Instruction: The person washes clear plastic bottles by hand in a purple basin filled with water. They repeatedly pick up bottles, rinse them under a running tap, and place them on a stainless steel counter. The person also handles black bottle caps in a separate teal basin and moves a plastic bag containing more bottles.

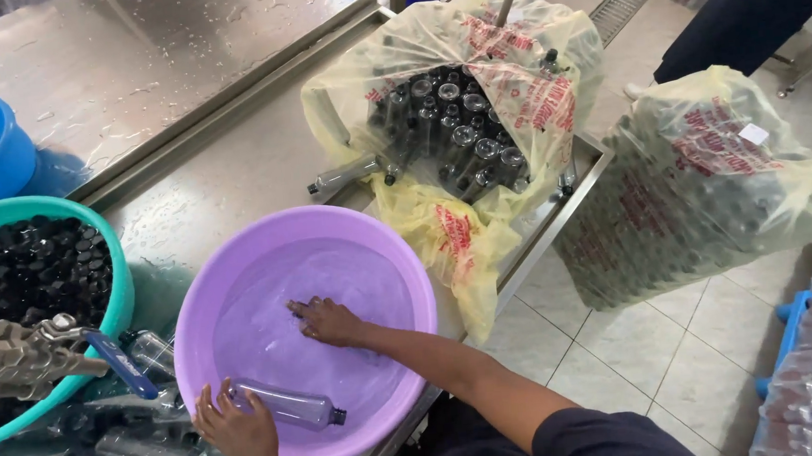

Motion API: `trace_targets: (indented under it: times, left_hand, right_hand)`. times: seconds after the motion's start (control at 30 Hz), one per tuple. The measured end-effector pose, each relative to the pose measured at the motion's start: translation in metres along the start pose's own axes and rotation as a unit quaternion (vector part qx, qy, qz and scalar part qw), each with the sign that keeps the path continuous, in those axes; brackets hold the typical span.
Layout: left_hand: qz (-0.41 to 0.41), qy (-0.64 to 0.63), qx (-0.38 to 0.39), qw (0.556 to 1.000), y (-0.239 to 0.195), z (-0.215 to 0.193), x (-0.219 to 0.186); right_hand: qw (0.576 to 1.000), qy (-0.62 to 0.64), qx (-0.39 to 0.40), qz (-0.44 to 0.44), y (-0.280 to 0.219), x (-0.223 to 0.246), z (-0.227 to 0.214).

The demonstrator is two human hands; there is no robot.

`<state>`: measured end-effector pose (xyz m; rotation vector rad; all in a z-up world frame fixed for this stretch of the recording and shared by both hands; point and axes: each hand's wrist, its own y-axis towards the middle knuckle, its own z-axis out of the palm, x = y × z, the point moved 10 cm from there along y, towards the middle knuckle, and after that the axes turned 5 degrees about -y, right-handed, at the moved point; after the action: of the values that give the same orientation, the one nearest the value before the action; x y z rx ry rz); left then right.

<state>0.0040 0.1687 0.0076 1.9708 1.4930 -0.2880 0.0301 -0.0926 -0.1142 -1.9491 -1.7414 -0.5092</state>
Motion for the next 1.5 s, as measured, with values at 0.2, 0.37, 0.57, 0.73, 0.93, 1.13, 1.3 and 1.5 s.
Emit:
trace_targets:
  times: [0.2, 0.37, 0.57, 0.73, 0.93, 1.13, 1.3, 1.5]
  left_hand:
    - [-0.044, 0.002, 0.002, 0.999, 0.0, -0.001, 0.008]
    - [0.003, 0.027, -0.04, 0.999, 0.002, 0.005, 0.015]
    - [0.007, 0.03, -0.028, 0.999, -0.006, 0.002, 0.009]
    - [0.003, 0.06, -0.055, 0.997, -0.006, 0.008, 0.029]
    - [0.004, 0.025, -0.014, 1.0, -0.002, 0.009, 0.022]
    - [-0.008, 0.001, -0.009, 1.0, -0.008, -0.001, 0.027]
    - [0.079, -0.003, -0.111, 0.991, -0.004, -0.01, 0.014]
    - [0.104, -0.005, -0.155, 0.983, -0.004, -0.003, 0.025]
  right_hand:
    - [0.919, 0.327, -0.049, 0.215, 0.038, -0.073, -0.043]
    - [0.75, 0.633, 0.008, 0.191, -0.014, -0.003, -0.13]
    - [0.577, 0.78, -0.102, 0.22, -0.004, -0.07, -0.088]
    - [0.581, 0.801, -0.027, 0.141, -0.078, 0.036, -0.15]
    - [0.532, 0.823, -0.061, 0.189, -0.042, 0.003, -0.09]
    - [0.472, 0.816, -0.15, 0.299, -0.033, -0.06, -0.029]
    - [0.577, 0.81, -0.046, 0.093, -0.009, -0.023, -0.063]
    - [0.648, 0.757, -0.04, 0.075, -0.066, 0.036, -0.116]
